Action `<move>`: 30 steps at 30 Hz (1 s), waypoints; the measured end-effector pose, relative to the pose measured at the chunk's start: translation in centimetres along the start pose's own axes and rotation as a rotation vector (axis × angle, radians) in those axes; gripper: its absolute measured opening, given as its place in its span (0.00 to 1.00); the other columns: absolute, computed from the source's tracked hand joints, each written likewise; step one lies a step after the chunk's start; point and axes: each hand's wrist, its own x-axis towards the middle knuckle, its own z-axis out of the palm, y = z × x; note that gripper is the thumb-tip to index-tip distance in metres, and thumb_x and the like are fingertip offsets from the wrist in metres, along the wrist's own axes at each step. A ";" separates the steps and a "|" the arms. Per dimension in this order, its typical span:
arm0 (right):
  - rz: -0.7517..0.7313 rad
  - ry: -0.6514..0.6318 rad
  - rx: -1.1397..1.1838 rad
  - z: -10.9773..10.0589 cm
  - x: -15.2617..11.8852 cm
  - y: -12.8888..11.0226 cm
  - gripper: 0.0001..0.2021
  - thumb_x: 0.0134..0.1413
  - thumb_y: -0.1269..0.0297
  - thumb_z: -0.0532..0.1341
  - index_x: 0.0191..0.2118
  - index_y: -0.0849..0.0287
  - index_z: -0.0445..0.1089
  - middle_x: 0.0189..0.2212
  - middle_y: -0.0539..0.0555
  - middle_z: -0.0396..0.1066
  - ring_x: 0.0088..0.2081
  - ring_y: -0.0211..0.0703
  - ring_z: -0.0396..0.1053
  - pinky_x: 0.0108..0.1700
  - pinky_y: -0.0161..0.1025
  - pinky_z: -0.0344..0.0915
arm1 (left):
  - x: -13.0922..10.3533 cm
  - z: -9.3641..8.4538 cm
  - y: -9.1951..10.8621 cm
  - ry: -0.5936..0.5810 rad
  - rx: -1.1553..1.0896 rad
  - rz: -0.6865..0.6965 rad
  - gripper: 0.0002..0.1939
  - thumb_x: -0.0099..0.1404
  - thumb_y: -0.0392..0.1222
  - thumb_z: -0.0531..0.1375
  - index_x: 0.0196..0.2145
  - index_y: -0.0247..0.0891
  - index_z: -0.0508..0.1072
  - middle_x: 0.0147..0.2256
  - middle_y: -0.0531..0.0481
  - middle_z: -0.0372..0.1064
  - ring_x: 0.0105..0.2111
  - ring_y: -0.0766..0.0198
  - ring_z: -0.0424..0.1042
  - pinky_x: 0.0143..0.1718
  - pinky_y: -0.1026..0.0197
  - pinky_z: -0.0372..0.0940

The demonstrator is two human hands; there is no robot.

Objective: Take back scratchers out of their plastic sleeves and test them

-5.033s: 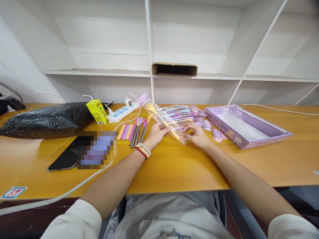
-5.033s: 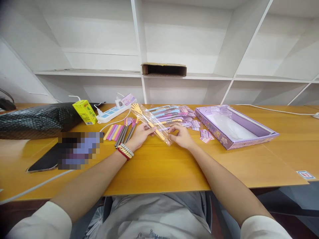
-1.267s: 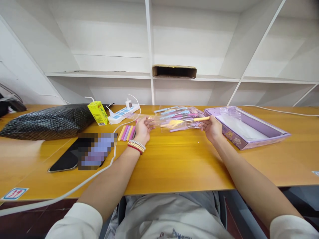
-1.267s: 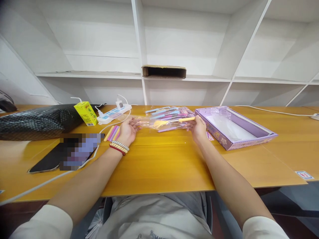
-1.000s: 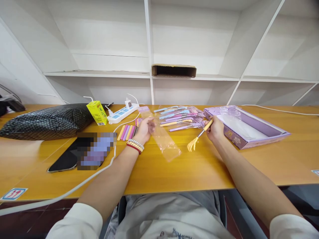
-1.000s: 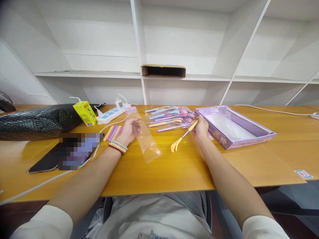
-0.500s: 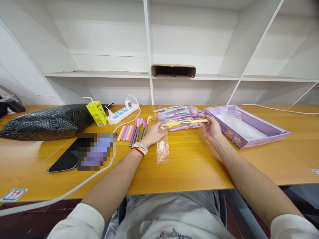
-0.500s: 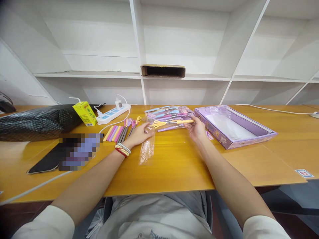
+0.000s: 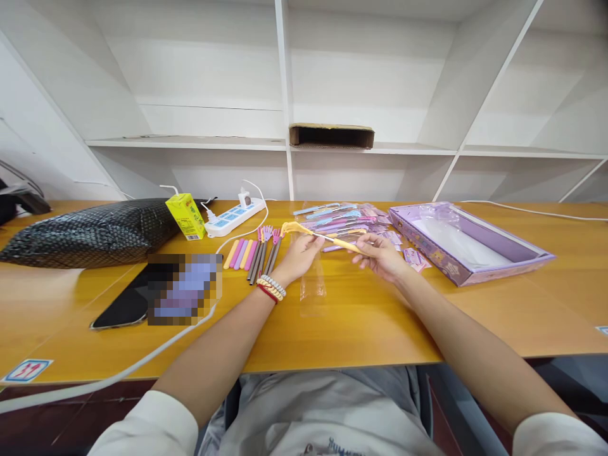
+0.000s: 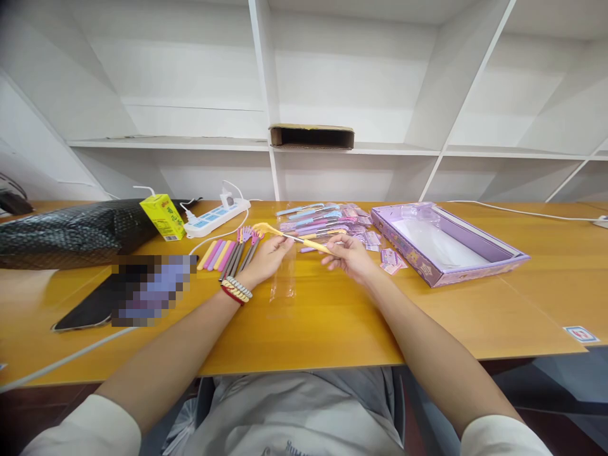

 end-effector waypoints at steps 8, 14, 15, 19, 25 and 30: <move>0.100 -0.258 -0.285 1.6 -0.8 0.5 0.19 0.43 0.56 0.65 0.39 0.60 0.62 0.27 0.54 0.74 0.20 0.39 0.70 0.17 0.32 0.64 | 0.2 0.0 0.4 -0.005 -0.593 -0.175 0.16 0.59 0.52 0.56 0.33 0.35 0.69 0.32 0.45 0.72 0.34 0.62 0.71 0.35 0.60 0.63; 0.078 -0.219 -0.369 1.3 -0.6 0.6 0.17 0.44 0.53 0.64 0.35 0.62 0.65 0.26 0.54 0.73 0.20 0.35 0.69 0.18 0.29 0.63 | 0.4 -1.1 1.2 0.142 -0.753 -0.288 0.14 0.61 0.53 0.54 0.33 0.38 0.63 0.21 0.55 0.64 0.21 0.70 0.65 0.25 0.65 0.61; 0.072 -0.205 -0.379 1.2 -0.5 0.6 0.17 0.44 0.53 0.64 0.35 0.62 0.65 0.25 0.53 0.73 0.19 0.35 0.68 0.18 0.29 0.62 | 0.4 -1.3 1.2 0.157 -0.723 -0.273 0.13 0.60 0.52 0.56 0.32 0.39 0.62 0.20 0.57 0.62 0.18 0.71 0.62 0.22 0.67 0.59; 0.026 -0.117 -0.385 1.0 -0.3 0.6 0.17 0.46 0.51 0.63 0.34 0.61 0.65 0.24 0.51 0.71 0.19 0.33 0.67 0.17 0.28 0.61 | 0.3 -1.5 1.0 0.102 -0.413 -0.149 0.13 0.58 0.51 0.58 0.33 0.39 0.65 0.19 0.57 0.62 0.15 0.74 0.56 0.18 0.68 0.51; -0.133 -0.007 -0.309 0.8 -0.3 0.2 0.18 0.48 0.48 0.59 0.37 0.59 0.63 0.26 0.50 0.71 0.18 0.33 0.65 0.17 0.30 0.59 | -0.8 -0.6 2.0 -0.119 0.148 0.085 0.14 0.61 0.50 0.55 0.35 0.39 0.74 0.29 0.49 0.72 0.29 0.64 0.68 0.32 0.63 0.60; -0.156 -0.007 -0.495 0.7 -0.4 0.5 0.18 0.46 0.50 0.62 0.37 0.59 0.66 0.21 0.47 0.67 0.17 0.31 0.62 0.18 0.30 0.57 | -1.5 -0.2 2.3 -0.251 0.478 0.213 0.15 0.63 0.49 0.51 0.39 0.41 0.75 0.36 0.47 0.73 0.36 0.59 0.70 0.40 0.59 0.60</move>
